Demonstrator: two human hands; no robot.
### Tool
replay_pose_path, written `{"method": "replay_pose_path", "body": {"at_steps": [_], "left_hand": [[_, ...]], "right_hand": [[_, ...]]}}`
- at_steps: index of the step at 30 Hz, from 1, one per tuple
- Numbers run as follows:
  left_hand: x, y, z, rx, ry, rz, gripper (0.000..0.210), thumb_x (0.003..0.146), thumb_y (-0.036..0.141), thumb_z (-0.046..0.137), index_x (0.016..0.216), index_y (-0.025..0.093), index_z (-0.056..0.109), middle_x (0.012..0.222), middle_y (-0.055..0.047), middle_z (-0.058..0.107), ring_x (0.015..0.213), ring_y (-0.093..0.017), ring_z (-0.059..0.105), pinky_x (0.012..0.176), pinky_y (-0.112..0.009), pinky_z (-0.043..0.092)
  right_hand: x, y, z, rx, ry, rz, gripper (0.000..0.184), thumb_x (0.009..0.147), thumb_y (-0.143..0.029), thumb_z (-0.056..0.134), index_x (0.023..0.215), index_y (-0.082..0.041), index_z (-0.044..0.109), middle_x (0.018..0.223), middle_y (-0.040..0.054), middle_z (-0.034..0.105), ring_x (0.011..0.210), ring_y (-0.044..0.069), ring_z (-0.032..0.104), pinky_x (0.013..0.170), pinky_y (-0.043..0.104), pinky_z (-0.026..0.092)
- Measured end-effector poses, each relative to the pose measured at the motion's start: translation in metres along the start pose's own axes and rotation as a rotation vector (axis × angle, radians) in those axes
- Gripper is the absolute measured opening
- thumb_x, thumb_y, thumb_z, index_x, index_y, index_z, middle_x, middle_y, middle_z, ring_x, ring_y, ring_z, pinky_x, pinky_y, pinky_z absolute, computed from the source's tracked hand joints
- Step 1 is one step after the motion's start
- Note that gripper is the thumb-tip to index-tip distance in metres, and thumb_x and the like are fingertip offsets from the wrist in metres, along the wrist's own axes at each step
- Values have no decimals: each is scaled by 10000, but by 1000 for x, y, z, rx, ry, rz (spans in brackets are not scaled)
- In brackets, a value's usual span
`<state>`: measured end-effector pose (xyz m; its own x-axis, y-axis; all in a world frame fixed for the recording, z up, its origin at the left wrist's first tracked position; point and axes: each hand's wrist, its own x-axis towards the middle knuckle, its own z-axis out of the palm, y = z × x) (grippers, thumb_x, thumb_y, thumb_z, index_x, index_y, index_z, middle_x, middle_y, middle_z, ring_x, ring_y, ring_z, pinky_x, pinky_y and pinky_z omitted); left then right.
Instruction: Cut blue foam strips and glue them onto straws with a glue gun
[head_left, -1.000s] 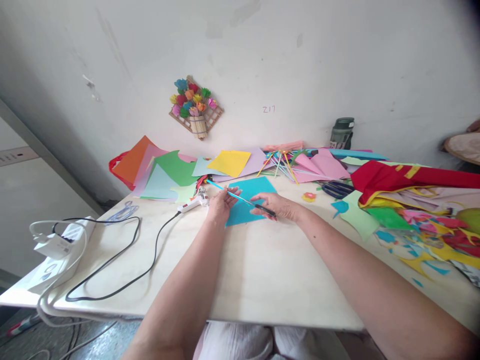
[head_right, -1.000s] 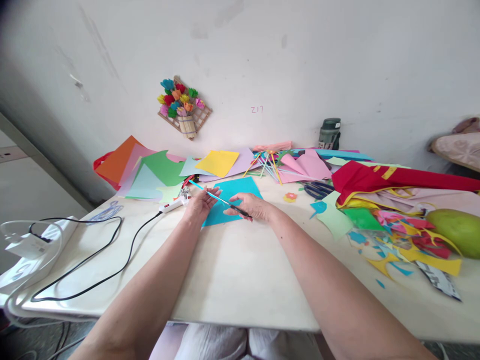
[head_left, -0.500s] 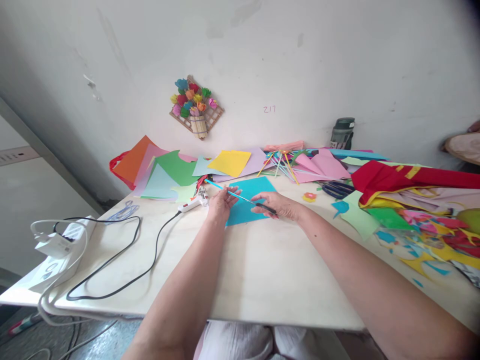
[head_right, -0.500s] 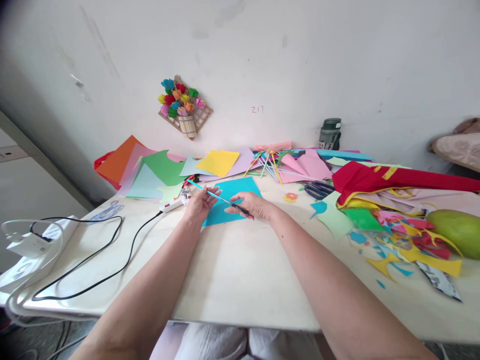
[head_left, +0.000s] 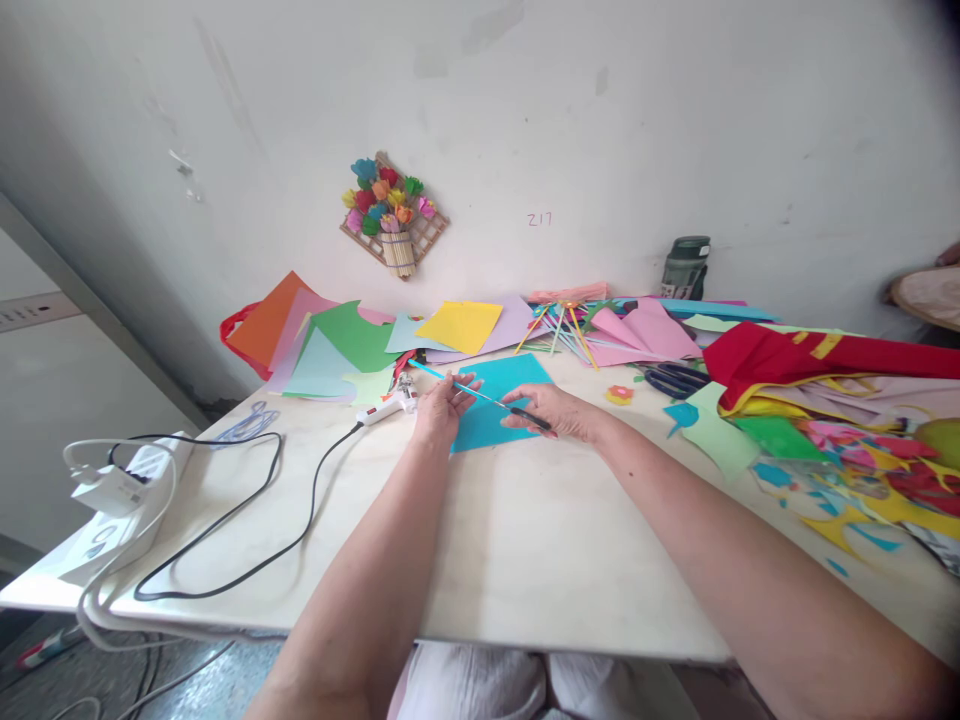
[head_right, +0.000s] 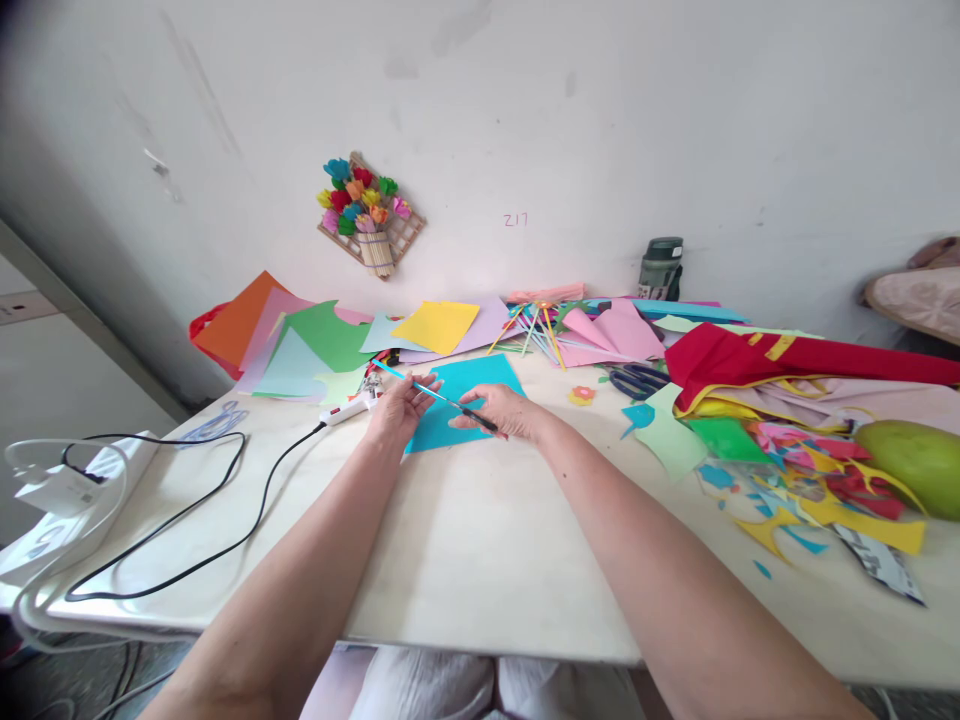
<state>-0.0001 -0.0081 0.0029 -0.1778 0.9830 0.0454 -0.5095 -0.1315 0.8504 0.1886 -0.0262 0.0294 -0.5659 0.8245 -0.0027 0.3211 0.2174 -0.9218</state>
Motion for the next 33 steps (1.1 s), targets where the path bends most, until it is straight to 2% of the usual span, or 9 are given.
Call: {"method": "replay_pose_path", "body": {"at_steps": [8, 15, 19, 22, 28, 33], "left_hand": [[0, 0, 0, -11, 3, -3, 133, 752, 259, 525, 744, 126, 532, 825, -88, 652, 805, -195, 625, 692, -295, 494], [2, 0, -3, -41, 41, 21, 131, 771, 275, 505, 794, 147, 517, 807, -75, 658, 817, -190, 624, 724, -318, 484], [2, 2, -3, -36, 41, 39, 145, 778, 286, 491, 744, 147, 512, 815, -77, 659, 829, -193, 621, 737, -330, 479], [2, 3, -3, -26, 38, 35, 144, 771, 288, 498, 738, 148, 517, 821, -76, 659, 843, -194, 617, 750, -337, 474], [2, 2, -2, -30, 16, 14, 131, 748, 271, 519, 724, 142, 523, 811, -81, 659, 835, -197, 619, 748, -330, 476], [1, 1, -2, -12, -11, 14, 144, 739, 279, 531, 729, 135, 534, 826, -89, 656, 841, -202, 616, 737, -327, 479]], "right_hand": [[2, 3, 0, -90, 15, -22, 610, 562, -501, 648, 1041, -151, 507, 415, -102, 406, 316, 39, 308, 315, 174, 237], [2, 1, -1, -512, 191, -96, 516, 519, -491, 664, 954, -230, 568, 502, -72, 483, 433, 69, 413, 436, 192, 279], [3, 1, -1, -623, 220, -125, 498, 522, -489, 664, 949, -250, 573, 558, -51, 540, 506, 94, 464, 478, 204, 284], [2, 3, -2, -557, 198, -96, 516, 529, -488, 661, 974, -247, 561, 557, -53, 544, 479, 89, 466, 460, 201, 303], [-2, 4, -2, -207, 73, -31, 635, 539, -501, 663, 1072, -202, 491, 510, -71, 505, 385, 56, 401, 348, 172, 326], [0, 7, -2, -88, 39, -7, 684, 552, -484, 673, 1121, -171, 458, 448, -80, 487, 336, 51, 382, 301, 162, 312]]}}
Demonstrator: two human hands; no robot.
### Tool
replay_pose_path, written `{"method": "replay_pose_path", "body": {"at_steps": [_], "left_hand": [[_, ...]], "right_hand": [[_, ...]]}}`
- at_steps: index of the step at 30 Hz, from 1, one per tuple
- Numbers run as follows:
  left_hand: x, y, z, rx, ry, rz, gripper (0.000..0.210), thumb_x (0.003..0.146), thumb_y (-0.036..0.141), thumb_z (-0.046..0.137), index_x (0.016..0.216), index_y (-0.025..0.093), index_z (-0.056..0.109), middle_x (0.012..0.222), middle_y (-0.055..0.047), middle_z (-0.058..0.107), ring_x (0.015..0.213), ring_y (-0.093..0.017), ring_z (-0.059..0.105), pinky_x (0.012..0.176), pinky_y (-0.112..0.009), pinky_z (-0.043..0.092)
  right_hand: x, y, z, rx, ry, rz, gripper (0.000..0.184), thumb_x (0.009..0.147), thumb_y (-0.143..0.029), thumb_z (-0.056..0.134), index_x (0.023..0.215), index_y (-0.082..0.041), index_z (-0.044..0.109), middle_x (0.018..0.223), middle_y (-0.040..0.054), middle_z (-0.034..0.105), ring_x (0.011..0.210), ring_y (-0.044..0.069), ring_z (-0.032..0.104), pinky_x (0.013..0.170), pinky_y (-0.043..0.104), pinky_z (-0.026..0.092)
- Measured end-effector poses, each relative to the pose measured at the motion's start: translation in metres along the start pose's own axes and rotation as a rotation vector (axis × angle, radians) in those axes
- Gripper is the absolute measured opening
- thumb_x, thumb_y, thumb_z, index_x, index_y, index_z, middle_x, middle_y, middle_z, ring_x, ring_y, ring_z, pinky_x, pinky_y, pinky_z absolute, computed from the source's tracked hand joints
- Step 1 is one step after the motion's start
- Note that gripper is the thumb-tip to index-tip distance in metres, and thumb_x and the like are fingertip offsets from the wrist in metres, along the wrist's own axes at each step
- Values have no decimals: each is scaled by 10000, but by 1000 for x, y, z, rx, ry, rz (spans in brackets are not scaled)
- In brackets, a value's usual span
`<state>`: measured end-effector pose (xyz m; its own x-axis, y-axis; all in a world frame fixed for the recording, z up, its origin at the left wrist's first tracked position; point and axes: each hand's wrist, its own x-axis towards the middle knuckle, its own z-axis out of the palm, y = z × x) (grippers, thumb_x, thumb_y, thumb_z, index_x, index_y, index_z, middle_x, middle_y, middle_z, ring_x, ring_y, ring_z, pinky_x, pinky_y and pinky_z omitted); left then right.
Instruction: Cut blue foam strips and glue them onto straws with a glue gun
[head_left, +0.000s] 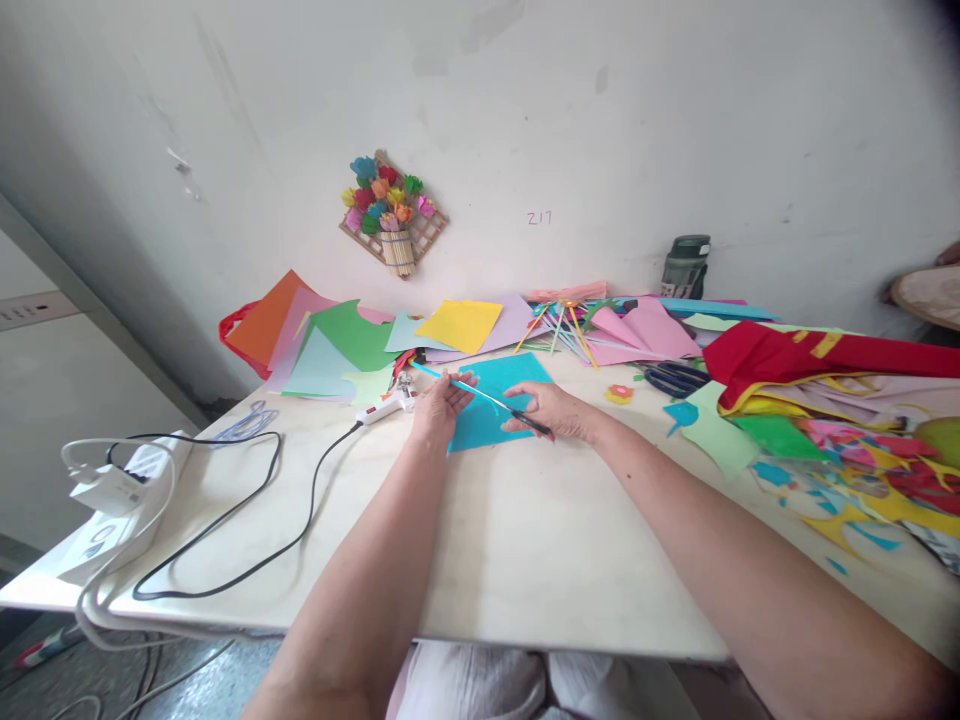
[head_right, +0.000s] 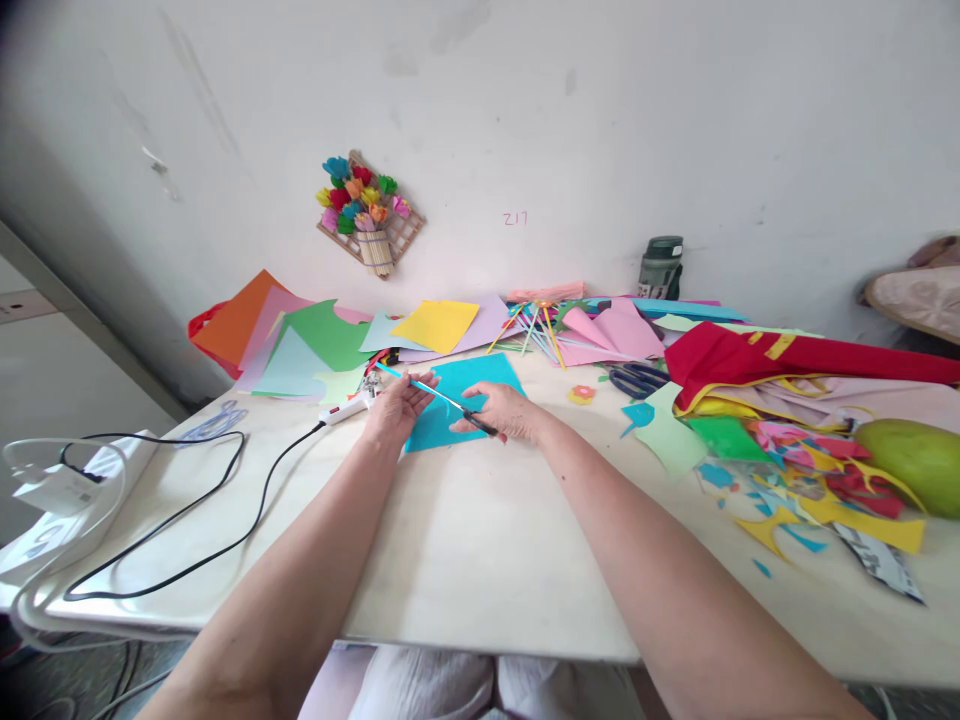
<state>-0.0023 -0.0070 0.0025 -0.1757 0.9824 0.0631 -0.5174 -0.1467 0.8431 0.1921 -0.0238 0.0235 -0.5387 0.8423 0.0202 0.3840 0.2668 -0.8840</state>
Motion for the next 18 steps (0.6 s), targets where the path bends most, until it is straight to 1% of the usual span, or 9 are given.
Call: {"method": "replay_pose_path", "body": {"at_steps": [5, 11, 14, 18], "left_hand": [[-1, 0, 1, 19, -4, 3, 156, 733, 281, 541, 730, 125, 543, 831, -101, 653, 846, -207, 614, 753, -337, 471], [-1, 0, 0, 28, 24, -16, 155, 740, 275, 532, 711, 124, 545, 819, -98, 654, 832, -204, 618, 752, -336, 472], [-2, 1, 2, 36, 47, -13, 154, 743, 273, 527, 708, 124, 544, 799, -93, 654, 817, -201, 621, 741, -332, 476], [-3, 2, 4, 34, 71, 4, 153, 744, 270, 521, 713, 122, 541, 788, -89, 651, 794, -199, 626, 716, -327, 483]], "right_hand": [[3, 3, 0, 24, -21, 24, 702, 579, -469, 668, 1174, -177, 435, 412, -77, 505, 298, 52, 390, 288, 157, 311], [2, 2, 0, 68, -81, 28, 698, 607, -451, 660, 1203, -180, 421, 468, -44, 577, 289, 41, 396, 299, 154, 329], [3, 3, 2, 107, -89, 7, 654, 614, -422, 664, 1165, -157, 432, 493, -31, 599, 287, 45, 403, 300, 161, 341], [5, 7, 4, 140, -80, 2, 579, 598, -430, 670, 1044, -163, 415, 510, -29, 612, 294, 60, 432, 294, 164, 351]]}}
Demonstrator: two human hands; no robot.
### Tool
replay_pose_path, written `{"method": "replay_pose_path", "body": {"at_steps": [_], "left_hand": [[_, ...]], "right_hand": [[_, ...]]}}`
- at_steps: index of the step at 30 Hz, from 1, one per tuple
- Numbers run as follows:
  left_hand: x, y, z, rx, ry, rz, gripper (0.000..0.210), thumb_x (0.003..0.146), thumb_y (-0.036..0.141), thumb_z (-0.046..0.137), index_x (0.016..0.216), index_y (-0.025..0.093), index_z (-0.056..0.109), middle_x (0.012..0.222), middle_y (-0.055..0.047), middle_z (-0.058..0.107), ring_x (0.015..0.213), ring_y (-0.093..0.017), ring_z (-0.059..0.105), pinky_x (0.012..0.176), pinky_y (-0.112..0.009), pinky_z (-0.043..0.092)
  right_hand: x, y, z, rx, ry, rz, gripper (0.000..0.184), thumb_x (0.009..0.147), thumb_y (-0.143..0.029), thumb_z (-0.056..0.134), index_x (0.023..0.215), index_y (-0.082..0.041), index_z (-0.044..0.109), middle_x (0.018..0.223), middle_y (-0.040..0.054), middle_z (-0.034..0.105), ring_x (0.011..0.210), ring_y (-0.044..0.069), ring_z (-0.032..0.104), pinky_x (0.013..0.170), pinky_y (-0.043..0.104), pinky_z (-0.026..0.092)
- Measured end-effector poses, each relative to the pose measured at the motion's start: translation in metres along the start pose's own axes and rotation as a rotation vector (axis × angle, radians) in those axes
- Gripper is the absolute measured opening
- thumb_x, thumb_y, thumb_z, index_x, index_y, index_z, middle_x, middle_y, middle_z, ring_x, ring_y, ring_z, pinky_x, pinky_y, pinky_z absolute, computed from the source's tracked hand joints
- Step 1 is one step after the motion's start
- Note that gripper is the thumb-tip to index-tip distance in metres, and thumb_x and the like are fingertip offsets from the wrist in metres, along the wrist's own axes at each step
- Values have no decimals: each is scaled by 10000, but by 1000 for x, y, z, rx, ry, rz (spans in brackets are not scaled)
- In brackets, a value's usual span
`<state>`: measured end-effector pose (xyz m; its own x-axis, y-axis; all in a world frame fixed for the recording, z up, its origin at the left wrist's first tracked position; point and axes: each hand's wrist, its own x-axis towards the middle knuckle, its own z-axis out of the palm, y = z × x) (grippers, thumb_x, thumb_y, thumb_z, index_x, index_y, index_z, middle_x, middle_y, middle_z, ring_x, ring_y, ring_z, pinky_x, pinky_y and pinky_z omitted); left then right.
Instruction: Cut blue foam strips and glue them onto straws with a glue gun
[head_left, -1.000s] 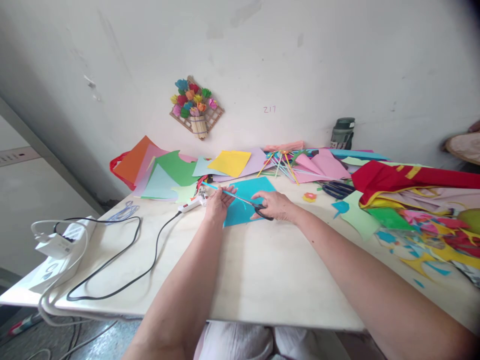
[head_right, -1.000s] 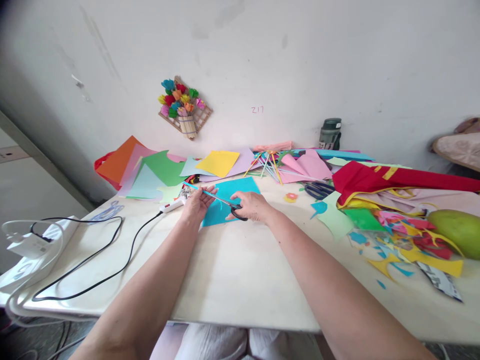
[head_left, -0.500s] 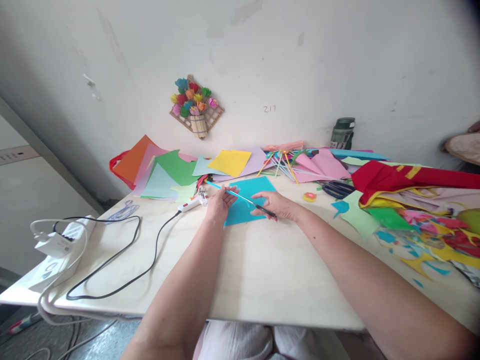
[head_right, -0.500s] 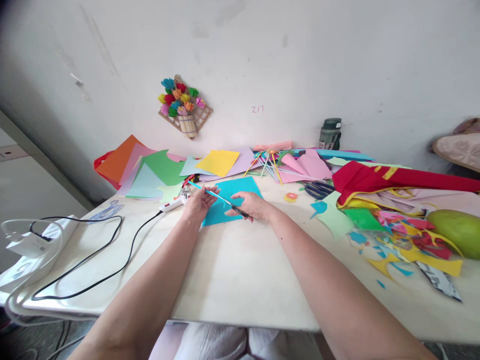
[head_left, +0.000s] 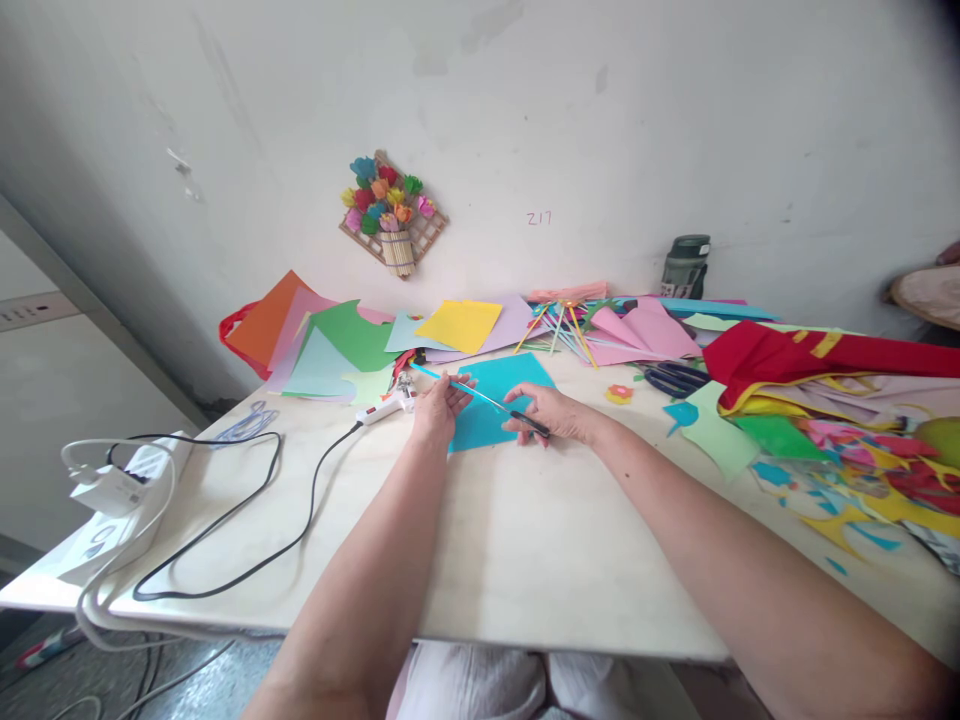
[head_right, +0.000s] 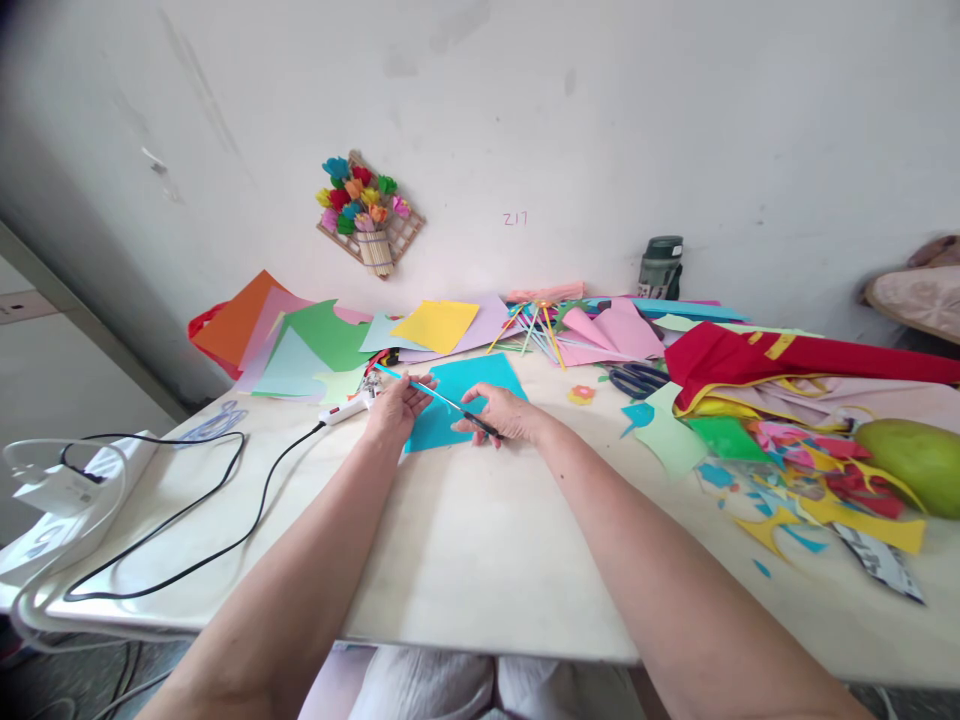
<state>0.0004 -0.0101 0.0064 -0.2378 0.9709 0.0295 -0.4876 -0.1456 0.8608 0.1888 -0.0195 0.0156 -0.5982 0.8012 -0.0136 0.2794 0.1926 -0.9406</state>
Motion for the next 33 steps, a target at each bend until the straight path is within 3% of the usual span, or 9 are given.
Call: {"method": "replay_pose_path", "body": {"at_steps": [10, 25, 33], "left_hand": [[2, 0, 0, -7, 4, -1, 149, 746, 263, 515, 715, 118, 540, 786, -88, 650, 773, -195, 629, 653, -291, 491], [1, 0, 0, -1, -17, -2, 151, 738, 263, 528, 717, 114, 546, 778, -88, 652, 744, -185, 632, 646, -283, 491], [-4, 2, 4, 29, -42, -4, 154, 741, 267, 529, 718, 115, 542, 803, -96, 651, 739, -189, 632, 605, -266, 488]], "right_hand": [[1, 4, 0, 34, -26, -22, 545, 587, -454, 669, 944, -209, 339, 525, -39, 619, 309, 91, 486, 301, 184, 397], [-2, -5, 0, -28, -50, 41, 516, 612, -488, 639, 973, -154, 481, 551, -2, 624, 313, 66, 482, 282, 146, 303], [-1, -1, 0, -63, -73, 23, 449, 639, -533, 586, 858, -142, 551, 534, -6, 591, 322, 47, 460, 285, 140, 271]]}}
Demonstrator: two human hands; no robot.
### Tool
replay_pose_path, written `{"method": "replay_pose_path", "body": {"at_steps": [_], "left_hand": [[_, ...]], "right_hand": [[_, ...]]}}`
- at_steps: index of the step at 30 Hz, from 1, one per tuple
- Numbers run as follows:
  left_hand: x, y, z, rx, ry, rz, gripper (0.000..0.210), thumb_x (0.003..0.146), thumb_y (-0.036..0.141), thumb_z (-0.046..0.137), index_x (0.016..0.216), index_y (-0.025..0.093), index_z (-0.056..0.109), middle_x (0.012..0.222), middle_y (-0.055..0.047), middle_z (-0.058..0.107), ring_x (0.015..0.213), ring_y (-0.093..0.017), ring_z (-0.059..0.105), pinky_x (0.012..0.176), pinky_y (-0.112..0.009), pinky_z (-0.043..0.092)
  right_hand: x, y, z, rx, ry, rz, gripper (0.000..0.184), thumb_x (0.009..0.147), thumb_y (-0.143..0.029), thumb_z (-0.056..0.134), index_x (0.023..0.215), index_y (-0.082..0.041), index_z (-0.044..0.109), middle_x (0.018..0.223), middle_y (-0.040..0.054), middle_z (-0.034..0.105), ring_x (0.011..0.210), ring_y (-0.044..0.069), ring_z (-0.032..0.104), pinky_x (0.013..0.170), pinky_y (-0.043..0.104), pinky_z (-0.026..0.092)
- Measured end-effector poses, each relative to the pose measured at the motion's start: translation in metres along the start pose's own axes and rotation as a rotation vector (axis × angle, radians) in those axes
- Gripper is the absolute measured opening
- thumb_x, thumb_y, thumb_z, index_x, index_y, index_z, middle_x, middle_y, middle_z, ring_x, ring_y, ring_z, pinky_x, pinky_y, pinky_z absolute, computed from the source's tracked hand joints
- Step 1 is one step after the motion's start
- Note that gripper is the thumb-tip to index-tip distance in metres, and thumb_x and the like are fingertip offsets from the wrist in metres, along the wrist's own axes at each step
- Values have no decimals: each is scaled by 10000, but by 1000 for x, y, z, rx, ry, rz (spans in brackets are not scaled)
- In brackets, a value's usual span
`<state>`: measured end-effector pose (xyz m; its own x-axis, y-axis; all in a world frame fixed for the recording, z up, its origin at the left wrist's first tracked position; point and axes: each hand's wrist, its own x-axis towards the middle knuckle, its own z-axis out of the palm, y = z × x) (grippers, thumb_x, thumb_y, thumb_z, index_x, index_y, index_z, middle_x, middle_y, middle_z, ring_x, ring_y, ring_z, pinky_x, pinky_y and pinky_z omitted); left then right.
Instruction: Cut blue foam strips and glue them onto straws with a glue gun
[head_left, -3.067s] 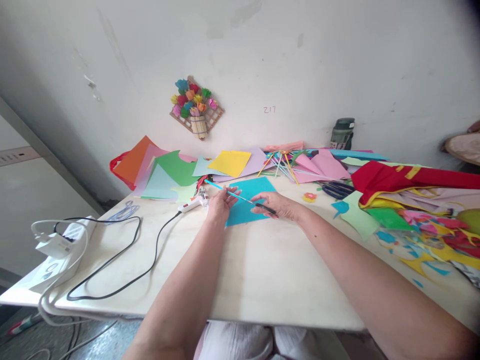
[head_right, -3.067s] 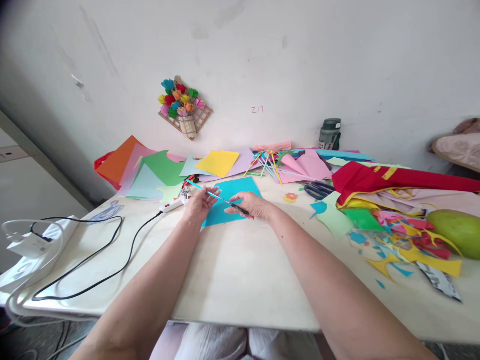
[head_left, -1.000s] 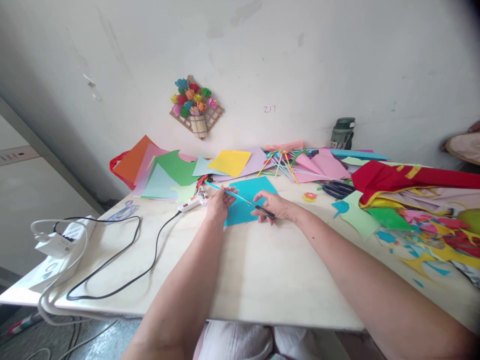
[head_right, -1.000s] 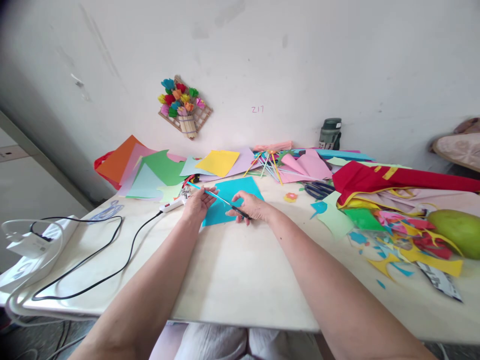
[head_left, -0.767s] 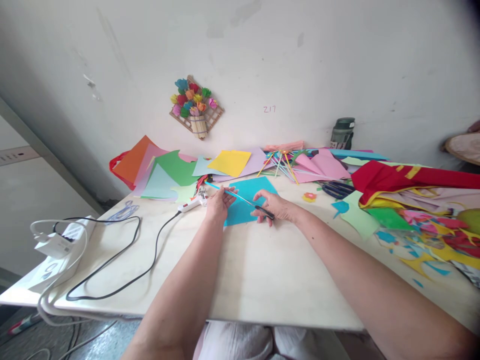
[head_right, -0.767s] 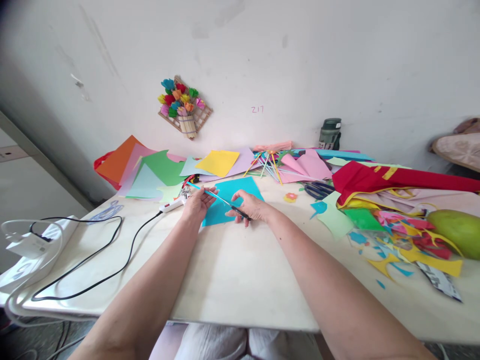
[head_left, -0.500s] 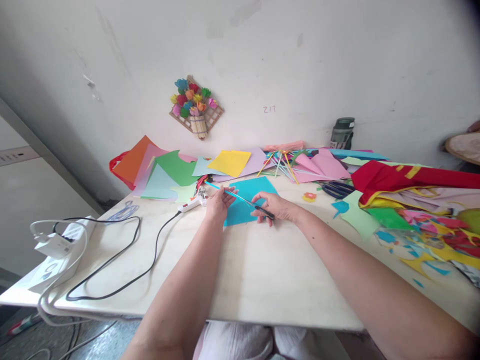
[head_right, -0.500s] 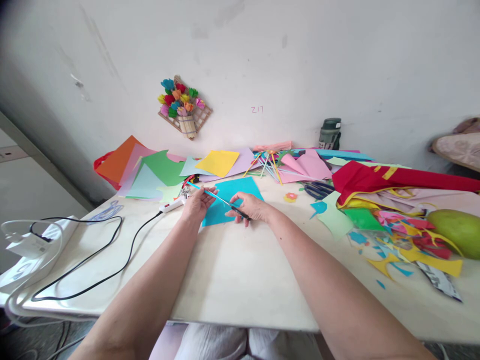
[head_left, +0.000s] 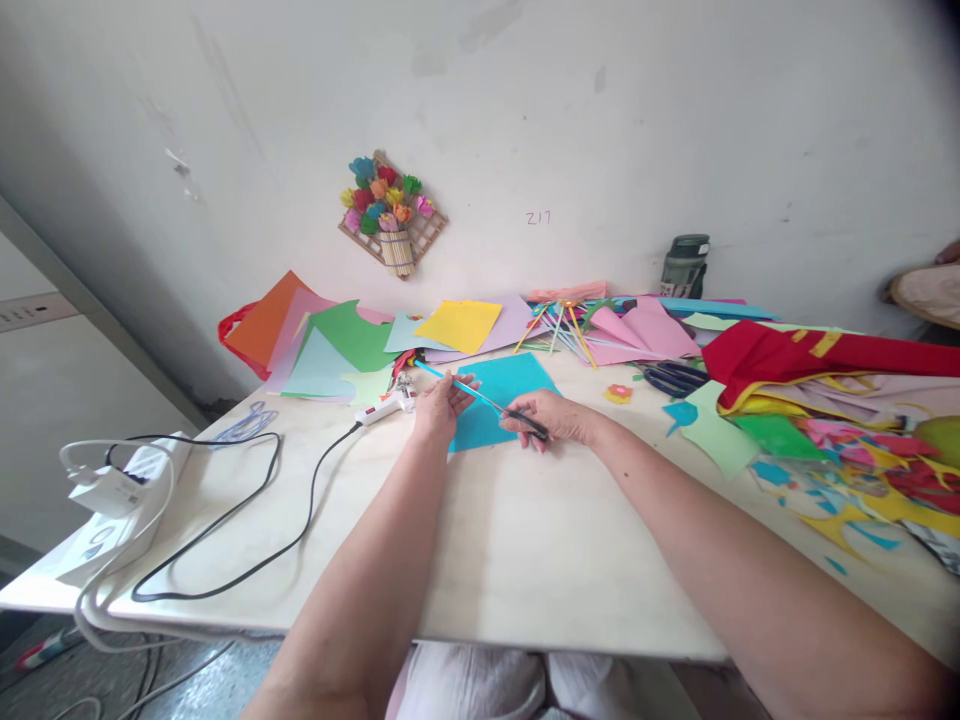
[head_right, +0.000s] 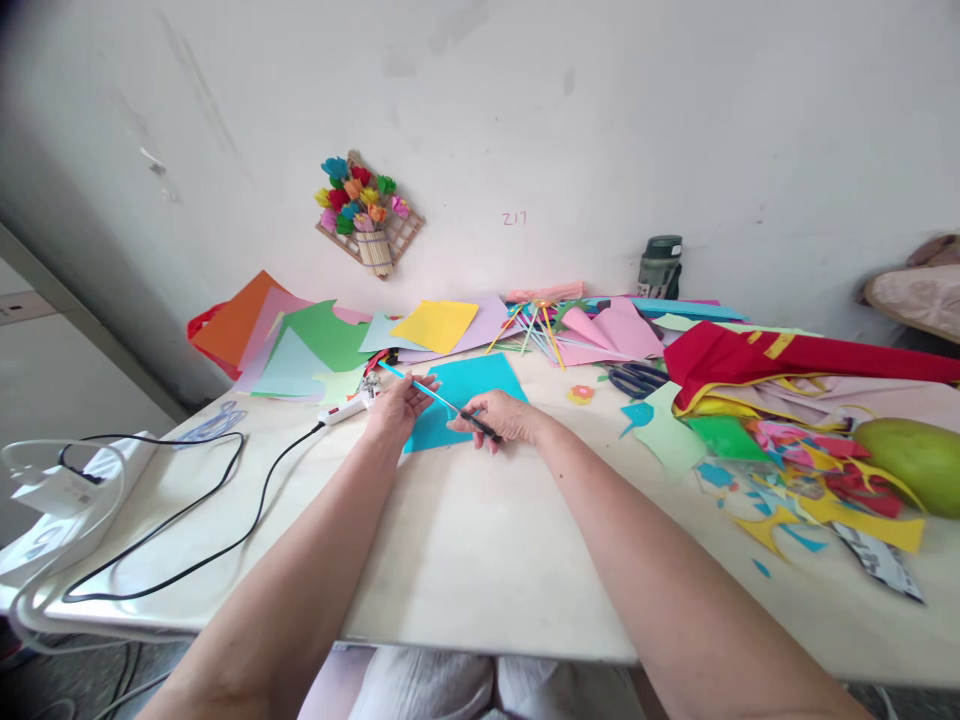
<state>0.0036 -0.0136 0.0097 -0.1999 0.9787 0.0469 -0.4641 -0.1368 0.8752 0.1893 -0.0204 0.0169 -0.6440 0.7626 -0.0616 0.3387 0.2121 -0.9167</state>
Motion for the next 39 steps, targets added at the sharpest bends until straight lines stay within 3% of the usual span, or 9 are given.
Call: {"method": "replay_pose_path", "body": {"at_steps": [12, 28, 39], "left_hand": [[-1, 0, 1, 10, 1, 5, 164, 727, 281, 548, 722, 118, 541, 814, -106, 654, 753, -190, 631, 604, -259, 492], [1, -1, -1, 2, 8, 0, 163, 740, 285, 537, 725, 123, 535, 819, -98, 653, 773, -189, 629, 645, -270, 496], [3, -2, -4, 2, 3, -2, 157, 751, 275, 522, 720, 122, 539, 820, -96, 650, 773, -186, 629, 646, -269, 493]], "right_hand": [[1, -3, 6, 14, 54, -10, 380, 609, -505, 609, 711, -145, 547, 437, -64, 452, 318, 43, 374, 290, 166, 333], [2, 0, 5, 56, 62, -46, 369, 575, -486, 633, 657, -135, 556, 458, -68, 428, 321, 25, 302, 292, 175, 237], [5, 3, 6, 53, 92, -40, 396, 553, -467, 659, 742, -126, 593, 447, -77, 412, 313, 28, 283, 288, 181, 218]]}}
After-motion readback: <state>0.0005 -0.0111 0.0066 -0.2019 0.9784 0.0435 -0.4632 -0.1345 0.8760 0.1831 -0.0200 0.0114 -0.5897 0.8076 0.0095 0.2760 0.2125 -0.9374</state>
